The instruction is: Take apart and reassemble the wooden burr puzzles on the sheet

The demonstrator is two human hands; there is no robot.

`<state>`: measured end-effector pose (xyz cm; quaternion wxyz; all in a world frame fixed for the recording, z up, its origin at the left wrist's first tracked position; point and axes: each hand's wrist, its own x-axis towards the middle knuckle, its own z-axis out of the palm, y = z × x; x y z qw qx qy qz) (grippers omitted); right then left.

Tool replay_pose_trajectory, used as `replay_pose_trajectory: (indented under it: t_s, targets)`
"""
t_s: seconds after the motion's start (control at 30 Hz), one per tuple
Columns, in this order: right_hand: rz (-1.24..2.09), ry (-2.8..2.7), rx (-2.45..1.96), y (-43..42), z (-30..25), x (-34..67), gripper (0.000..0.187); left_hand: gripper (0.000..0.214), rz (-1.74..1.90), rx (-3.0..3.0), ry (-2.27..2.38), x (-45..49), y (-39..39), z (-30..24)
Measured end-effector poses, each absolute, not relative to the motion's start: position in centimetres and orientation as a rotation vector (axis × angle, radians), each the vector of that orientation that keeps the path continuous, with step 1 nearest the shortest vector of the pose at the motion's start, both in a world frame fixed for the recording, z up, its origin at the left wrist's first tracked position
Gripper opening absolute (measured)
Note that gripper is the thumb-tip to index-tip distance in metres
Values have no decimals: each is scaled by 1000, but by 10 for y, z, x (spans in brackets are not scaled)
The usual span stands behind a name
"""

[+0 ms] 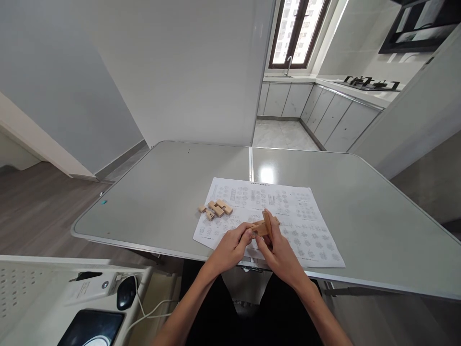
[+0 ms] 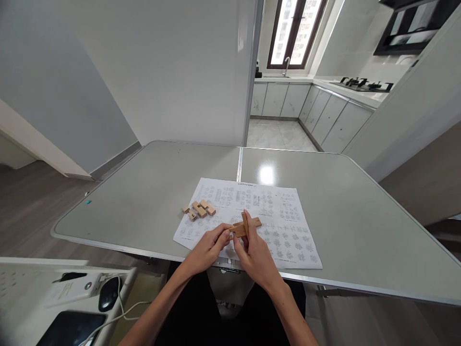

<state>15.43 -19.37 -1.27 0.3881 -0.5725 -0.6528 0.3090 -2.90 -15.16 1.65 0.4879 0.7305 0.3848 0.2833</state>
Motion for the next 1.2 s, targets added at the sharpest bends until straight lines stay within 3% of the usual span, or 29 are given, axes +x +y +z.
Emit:
replay_pose_trajectory:
  t_s: [0.5, 1.2]
  targets:
    - [763, -1645, -1434, -193, -14, 159, 59, 45, 678, 1736, 923, -29, -154, 17]
    - [792, -1647, -1440, -190, -10, 153, 57, 41, 758, 1615, 867, -30, -156, 14]
